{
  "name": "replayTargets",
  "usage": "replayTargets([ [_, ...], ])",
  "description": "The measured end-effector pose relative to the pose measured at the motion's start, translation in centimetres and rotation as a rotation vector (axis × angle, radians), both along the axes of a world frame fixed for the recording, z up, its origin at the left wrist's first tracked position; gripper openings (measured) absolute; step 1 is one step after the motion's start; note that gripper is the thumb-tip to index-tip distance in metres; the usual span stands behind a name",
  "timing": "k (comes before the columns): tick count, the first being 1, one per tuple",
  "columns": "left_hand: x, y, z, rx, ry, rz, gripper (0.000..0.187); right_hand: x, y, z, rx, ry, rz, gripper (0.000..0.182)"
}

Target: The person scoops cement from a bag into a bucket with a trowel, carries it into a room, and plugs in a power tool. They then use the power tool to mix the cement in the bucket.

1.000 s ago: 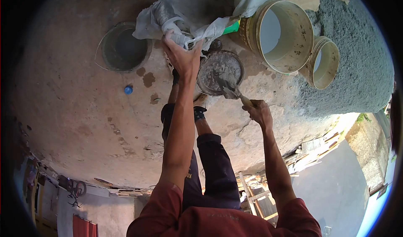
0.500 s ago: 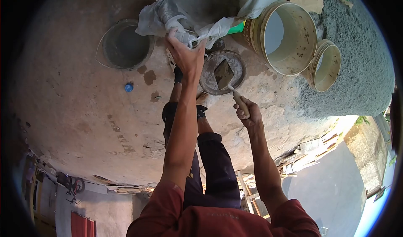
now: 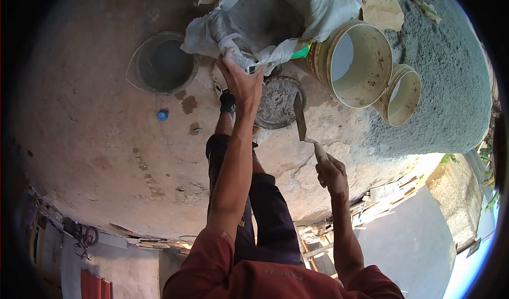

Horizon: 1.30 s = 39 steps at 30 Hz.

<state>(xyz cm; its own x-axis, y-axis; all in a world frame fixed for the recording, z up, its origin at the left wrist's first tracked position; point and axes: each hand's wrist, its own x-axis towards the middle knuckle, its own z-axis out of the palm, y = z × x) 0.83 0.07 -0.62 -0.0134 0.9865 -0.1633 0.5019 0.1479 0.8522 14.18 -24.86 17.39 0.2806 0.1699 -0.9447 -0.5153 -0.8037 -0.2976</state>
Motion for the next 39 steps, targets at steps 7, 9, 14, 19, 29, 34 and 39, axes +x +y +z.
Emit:
replayTargets([
  [7, -0.4, -0.2, 0.0, 0.003, -0.018, -0.02, 0.082, 5.3, 14.0, 6.0, 0.187, -0.455, 0.859, 0.041],
  [9, -0.7, -0.1, 0.1, 0.032, -0.007, -0.027, 0.081, 6.9, 18.3, 4.1, 0.454, -0.717, 1.141, 0.039],
  [14, -0.6, -0.1, 0.7, -0.051, -0.043, -0.016, 0.084, 8.7, 30.3, -2.6, 0.362, -1.094, 1.794, 0.032],
  [19, -0.6, 0.1, 0.9, -0.104, -0.049, -0.006, 0.082, 8.5, 37.2, -11.3, 0.188, -1.124, 2.033, 0.022],
  [29, 0.3, 0.5, 1.5, -0.151, -0.086, 0.048, 0.082, 10.0, 35.5, -17.9, 0.382, -1.139, 1.798, 0.04],
  [34, 0.5, 0.6, 1.3, -0.141, -0.143, 0.085, 0.081, 8.6, 34.3, -20.2, 0.328, -1.111, 1.772, 0.046],
  [39, -0.1, 1.0, 1.2, -0.136, -0.102, 0.037, 0.086, 7.1, 32.1, -17.2, 0.396, -1.016, 1.712, 0.043],
])
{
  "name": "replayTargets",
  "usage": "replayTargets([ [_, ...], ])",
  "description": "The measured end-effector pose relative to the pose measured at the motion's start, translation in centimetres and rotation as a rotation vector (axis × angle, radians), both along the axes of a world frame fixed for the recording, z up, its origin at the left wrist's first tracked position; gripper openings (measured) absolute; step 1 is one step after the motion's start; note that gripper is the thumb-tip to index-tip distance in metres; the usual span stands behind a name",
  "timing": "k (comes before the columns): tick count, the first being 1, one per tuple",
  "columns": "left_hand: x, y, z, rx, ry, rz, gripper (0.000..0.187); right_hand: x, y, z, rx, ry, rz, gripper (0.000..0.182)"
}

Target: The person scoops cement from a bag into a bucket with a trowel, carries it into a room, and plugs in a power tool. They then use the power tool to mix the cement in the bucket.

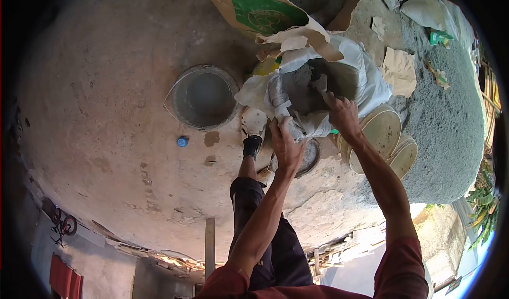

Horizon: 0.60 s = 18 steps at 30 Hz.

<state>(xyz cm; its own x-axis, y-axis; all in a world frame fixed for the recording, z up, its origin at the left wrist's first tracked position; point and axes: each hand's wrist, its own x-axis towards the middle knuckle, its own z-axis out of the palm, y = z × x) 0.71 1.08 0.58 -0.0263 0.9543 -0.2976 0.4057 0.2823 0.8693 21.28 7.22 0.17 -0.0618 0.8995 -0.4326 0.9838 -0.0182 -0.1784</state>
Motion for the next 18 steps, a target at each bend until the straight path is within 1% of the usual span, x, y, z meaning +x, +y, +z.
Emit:
replayTargets([
  [2, 0.3, 0.2, 0.5, -0.026, -0.022, 0.013, 0.083, -0.1, 0.2, 0.1, -0.06, -0.01, -0.02, 0.038],
  [3, 0.4, 0.5, 0.6, -0.045, -0.039, 0.027, 0.08, 0.0, 0.5, -1.2, -0.054, -0.009, -0.018, 0.038],
  [5, 0.3, 0.4, 0.7, -0.041, -0.016, 0.006, 0.082, 0.0, 0.4, -5.7, 0.041, 0.023, -0.052, 0.04],
  [6, 0.3, 0.7, 0.6, -0.039, 0.007, -0.01, 0.083, -0.2, 0.5, -6.8, 0.05, 0.026, -0.054, 0.04],
  [8, 0.1, 0.2, 0.9, -0.073, -0.019, -0.021, 0.082, -0.5, -1.1, -8.0, 0.187, 0.069, -0.219, 0.04],
  [9, 0.1, 0.3, 0.7, -0.065, -0.02, -0.011, 0.082, -0.7, -0.6, -7.3, 0.19, 0.069, -0.217, 0.04],
  [11, 0.3, 0.2, 0.5, -0.066, -0.022, 0.001, 0.082, -1.6, 0.2, -4.5, -0.102, 0.243, -0.397, 0.035],
  [12, 0.2, 0.1, 0.6, -0.073, -0.017, -0.004, 0.083, -1.9, 0.0, -5.4, -0.107, 0.24, -0.404, 0.035],
  [14, 0.5, 0.4, 0.2, -0.067, -0.017, -0.005, 0.084, -1.9, 0.8, -8.0, -0.073, 0.278, -0.508, 0.033],
  [15, 0.4, 0.1, 0.0, -0.062, -0.003, -0.011, 0.086, -2.2, 0.7, -7.6, -0.077, 0.274, -0.513, 0.033],
  [17, 0.2, -0.4, 0.1, -0.091, 0.005, -0.028, 0.09, -2.9, 0.6, -5.9, -0.062, 0.395, -0.603, 0.034],
  [18, 0.3, -0.5, 0.1, -0.095, 0.008, -0.027, 0.09, -2.7, 0.2, -5.6, -0.067, 0.396, -0.603, 0.034],
])
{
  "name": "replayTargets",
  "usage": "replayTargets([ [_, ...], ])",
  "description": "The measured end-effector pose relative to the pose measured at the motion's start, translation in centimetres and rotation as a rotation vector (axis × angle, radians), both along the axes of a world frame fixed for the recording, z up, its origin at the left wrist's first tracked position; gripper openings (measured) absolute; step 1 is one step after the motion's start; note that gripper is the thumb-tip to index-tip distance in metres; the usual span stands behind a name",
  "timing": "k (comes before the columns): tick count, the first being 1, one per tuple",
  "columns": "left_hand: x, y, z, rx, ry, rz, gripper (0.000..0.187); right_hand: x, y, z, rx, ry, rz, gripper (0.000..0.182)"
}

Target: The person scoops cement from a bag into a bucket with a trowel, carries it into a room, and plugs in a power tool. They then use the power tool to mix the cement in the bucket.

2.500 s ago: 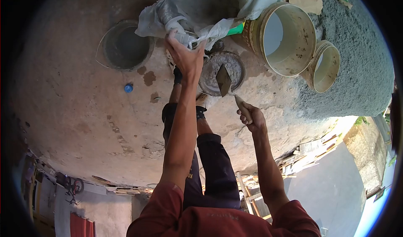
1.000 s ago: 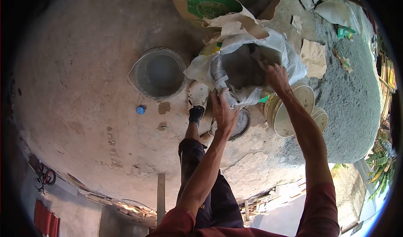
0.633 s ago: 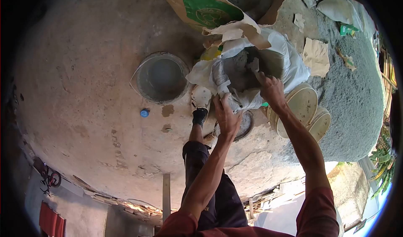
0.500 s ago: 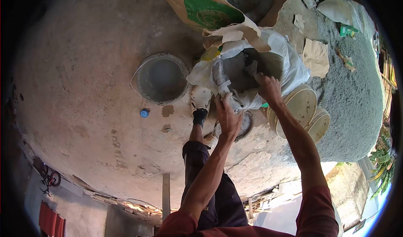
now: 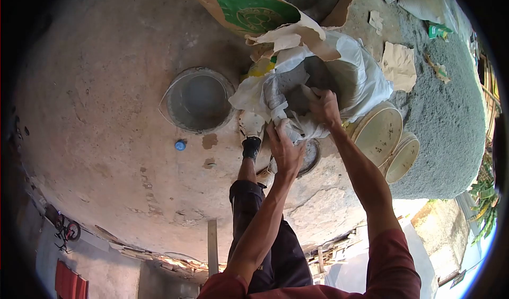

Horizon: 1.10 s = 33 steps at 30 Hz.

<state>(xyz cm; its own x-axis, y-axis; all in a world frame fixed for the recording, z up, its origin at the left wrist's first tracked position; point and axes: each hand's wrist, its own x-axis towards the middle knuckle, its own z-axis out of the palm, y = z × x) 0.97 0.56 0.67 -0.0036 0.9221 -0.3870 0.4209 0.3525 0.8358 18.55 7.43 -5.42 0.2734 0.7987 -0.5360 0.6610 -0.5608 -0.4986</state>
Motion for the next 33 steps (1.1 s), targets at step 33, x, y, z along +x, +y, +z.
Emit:
replayTargets([
  [33, -0.8, 0.1, -0.1, 0.192, 0.038, -0.045, 0.097, 2.3, -6.9, 9.4, 0.164, 0.232, -0.232, 0.052],
])
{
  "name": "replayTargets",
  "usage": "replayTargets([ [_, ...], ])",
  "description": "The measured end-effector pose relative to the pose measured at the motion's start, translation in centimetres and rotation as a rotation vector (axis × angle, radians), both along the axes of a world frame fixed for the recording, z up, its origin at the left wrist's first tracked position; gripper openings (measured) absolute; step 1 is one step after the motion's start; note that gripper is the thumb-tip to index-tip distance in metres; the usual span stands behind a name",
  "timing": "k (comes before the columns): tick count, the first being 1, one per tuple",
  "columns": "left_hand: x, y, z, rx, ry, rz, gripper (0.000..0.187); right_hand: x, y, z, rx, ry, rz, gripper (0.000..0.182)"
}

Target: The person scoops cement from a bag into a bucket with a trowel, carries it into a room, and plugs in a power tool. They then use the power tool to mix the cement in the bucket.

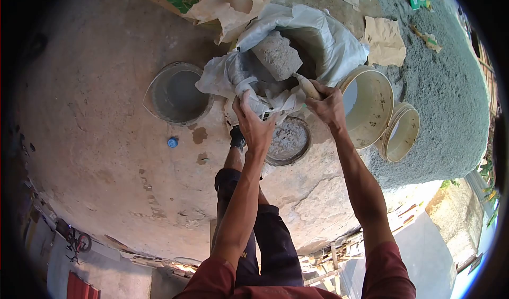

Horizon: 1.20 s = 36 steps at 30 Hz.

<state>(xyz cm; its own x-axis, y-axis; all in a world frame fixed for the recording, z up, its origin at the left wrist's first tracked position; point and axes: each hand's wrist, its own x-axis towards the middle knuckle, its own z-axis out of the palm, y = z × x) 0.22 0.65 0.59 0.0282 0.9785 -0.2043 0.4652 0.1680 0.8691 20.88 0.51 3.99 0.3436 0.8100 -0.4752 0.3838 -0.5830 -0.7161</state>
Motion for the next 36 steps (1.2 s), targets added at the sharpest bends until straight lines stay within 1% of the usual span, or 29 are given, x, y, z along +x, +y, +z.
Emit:
replayTargets([
  [3, 0.0, -0.1, -0.2, 0.011, 0.01, -0.001, 0.097, 0.9, -1.6, 0.5, 0.049, -0.042, 0.02, 0.052],
  [8, 0.0, -0.1, -0.3, 0.043, 0.033, -0.005, 0.097, 0.9, -3.2, 3.7, -0.001, 0.021, -0.081, 0.055],
  [11, 0.1, -0.1, -0.1, 0.053, 0.067, -0.001, 0.097, 1.0, -4.1, 4.5, -0.008, 0.05, -0.113, 0.056],
  [14, 0.1, -0.1, -0.3, 0.069, 0.056, -0.007, 0.097, 1.0, -5.0, 5.4, 0.029, 0.045, -0.099, 0.055],
  [18, 0.1, -0.2, -0.4, 0.051, 0.06, -0.016, 0.095, 0.8, -6.6, 7.2, 0.017, 0.061, -0.119, 0.054],
  [20, 0.0, -0.2, -0.6, 0.094, 0.089, -0.015, 0.097, 0.9, -8.4, 7.4, 0.02, 0.09, -0.171, 0.055],
  [23, -0.2, -0.1, -0.7, 0.055, 0.074, -0.021, 0.097, 0.4, -10.5, 9.5, -0.022, 0.144, -0.235, 0.052],
  [24, -0.1, -0.1, -0.7, 0.05, 0.064, -0.018, 0.096, 0.4, -11.2, 10.5, -0.065, 0.146, -0.223, 0.052],
  [27, -0.1, -0.1, -0.7, 0.068, 0.08, -0.024, 0.096, 0.1, -15.4, 10.8, -0.068, 0.158, -0.278, 0.056],
  [28, -0.1, 0.0, -0.8, 0.065, 0.083, -0.025, 0.096, 0.0, -16.7, 11.2, -0.119, 0.153, -0.292, 0.057],
  [31, -0.1, -0.1, -1.0, 0.077, 0.085, -0.02, 0.096, -0.6, -20.6, 12.0, -0.14, 0.146, -0.296, 0.057],
  [32, -0.2, -0.2, -1.0, 0.089, 0.078, -0.023, 0.096, -1.1, -21.5, 12.4, -0.157, 0.166, -0.335, 0.054],
  [36, -0.4, -0.3, -1.4, 0.108, 0.075, -0.03, 0.096, -2.6, -25.7, 12.6, -0.256, 0.159, -0.385, 0.053],
])
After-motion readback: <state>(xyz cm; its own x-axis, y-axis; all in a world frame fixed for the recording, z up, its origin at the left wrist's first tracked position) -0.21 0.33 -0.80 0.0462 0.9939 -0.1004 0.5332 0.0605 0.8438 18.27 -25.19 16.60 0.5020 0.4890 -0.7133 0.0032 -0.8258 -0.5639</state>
